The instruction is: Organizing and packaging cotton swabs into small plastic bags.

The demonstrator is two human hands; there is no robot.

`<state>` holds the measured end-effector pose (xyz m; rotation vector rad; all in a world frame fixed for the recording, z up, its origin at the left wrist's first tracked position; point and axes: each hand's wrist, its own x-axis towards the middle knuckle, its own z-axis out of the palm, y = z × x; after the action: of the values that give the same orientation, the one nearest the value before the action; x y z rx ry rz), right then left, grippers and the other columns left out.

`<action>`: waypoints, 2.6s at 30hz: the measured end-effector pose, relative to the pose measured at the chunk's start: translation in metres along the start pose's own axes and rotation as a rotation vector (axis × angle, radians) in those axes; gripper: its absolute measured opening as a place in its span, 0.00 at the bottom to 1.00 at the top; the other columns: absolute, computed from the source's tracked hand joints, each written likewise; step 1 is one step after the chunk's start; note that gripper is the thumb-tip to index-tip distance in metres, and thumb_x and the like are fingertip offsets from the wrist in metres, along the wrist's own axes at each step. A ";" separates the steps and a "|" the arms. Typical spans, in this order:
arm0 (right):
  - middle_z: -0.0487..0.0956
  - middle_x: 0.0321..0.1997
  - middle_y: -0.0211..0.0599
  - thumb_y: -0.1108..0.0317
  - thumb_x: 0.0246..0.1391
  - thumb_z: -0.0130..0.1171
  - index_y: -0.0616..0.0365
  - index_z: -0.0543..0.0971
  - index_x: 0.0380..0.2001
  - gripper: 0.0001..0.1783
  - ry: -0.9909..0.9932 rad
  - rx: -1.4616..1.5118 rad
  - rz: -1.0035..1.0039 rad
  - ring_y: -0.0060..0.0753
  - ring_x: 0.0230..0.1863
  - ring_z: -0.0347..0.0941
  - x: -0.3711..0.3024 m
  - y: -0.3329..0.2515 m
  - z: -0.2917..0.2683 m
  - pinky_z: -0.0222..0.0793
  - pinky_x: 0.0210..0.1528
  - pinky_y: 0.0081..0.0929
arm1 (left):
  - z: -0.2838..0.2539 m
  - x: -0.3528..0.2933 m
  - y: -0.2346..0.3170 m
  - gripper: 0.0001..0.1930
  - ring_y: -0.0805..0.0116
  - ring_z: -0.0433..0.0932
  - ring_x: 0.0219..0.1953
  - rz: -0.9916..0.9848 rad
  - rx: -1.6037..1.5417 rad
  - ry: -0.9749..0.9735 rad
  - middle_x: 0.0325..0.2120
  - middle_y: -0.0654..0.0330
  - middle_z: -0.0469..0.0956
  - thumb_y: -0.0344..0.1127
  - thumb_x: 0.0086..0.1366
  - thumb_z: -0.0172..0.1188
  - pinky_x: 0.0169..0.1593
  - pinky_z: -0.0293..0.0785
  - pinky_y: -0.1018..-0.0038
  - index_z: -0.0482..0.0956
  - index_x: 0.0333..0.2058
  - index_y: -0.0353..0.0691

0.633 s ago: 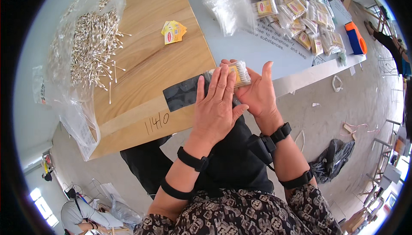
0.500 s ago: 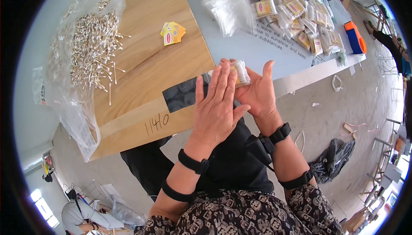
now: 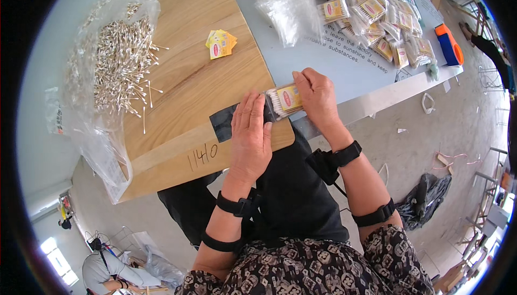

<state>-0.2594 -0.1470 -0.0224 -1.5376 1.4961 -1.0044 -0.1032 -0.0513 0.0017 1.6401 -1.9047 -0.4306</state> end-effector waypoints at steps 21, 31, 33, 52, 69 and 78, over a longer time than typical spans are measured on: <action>0.80 0.26 0.33 0.61 0.58 0.60 0.61 0.80 0.31 0.12 -0.662 1.026 0.724 0.22 0.23 0.76 -0.023 -0.042 -0.011 0.74 0.22 0.20 | -0.066 0.028 0.034 0.19 0.69 0.75 0.31 0.343 -0.335 0.093 0.31 0.62 0.73 0.19 0.47 0.69 0.32 0.72 0.75 0.83 0.41 0.41; 0.77 0.22 0.30 0.55 0.60 0.58 0.59 0.80 0.31 0.16 -1.138 0.823 0.624 0.19 0.19 0.71 -0.037 -0.066 0.037 0.67 0.17 0.19 | -0.115 -0.021 0.013 0.11 0.74 0.70 0.28 0.253 -0.457 0.157 0.29 0.64 0.71 0.21 0.50 0.69 0.30 0.66 0.80 0.84 0.34 0.38; 0.78 0.24 0.32 0.54 0.61 0.57 0.61 0.80 0.35 0.18 -0.940 0.696 0.508 0.19 0.23 0.71 -0.046 -0.074 0.042 0.68 0.23 0.20 | -0.117 -0.030 0.007 0.10 0.72 0.71 0.27 0.162 -0.401 0.253 0.27 0.63 0.70 0.19 0.52 0.68 0.30 0.69 0.79 0.82 0.34 0.37; 0.76 0.37 0.30 0.80 0.47 0.66 0.57 0.85 0.37 0.12 -0.415 0.357 -0.300 0.19 0.36 0.71 -0.098 -0.105 0.064 0.67 0.37 0.17 | -0.108 -0.068 -0.042 0.07 0.74 0.70 0.24 -0.108 -0.594 0.361 0.23 0.63 0.70 0.19 0.51 0.67 0.28 0.67 0.77 0.81 0.28 0.35; 0.72 0.26 0.33 0.81 0.37 0.67 0.61 0.78 0.22 0.08 -0.498 0.066 -0.572 0.34 0.30 0.71 -0.079 -0.119 0.062 0.66 0.30 0.29 | -0.133 -0.049 -0.053 0.06 0.83 0.63 0.19 -0.555 -0.817 -0.171 0.19 0.70 0.70 0.29 0.58 0.63 0.21 0.58 0.81 0.75 0.25 0.37; 0.71 0.25 0.40 0.79 0.38 0.66 0.61 0.74 0.22 0.09 -0.386 -0.020 -0.720 0.46 0.30 0.70 -0.079 -0.124 0.063 0.66 0.31 0.36 | -0.124 -0.052 -0.040 0.09 0.79 0.66 0.22 -0.274 -0.433 0.104 0.17 0.63 0.70 0.25 0.58 0.62 0.25 0.63 0.76 0.71 0.24 0.31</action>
<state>-0.1521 -0.0641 0.0622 -2.2000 0.6846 -0.9862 0.0083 0.0074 0.0637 1.5909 -1.3916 -0.7916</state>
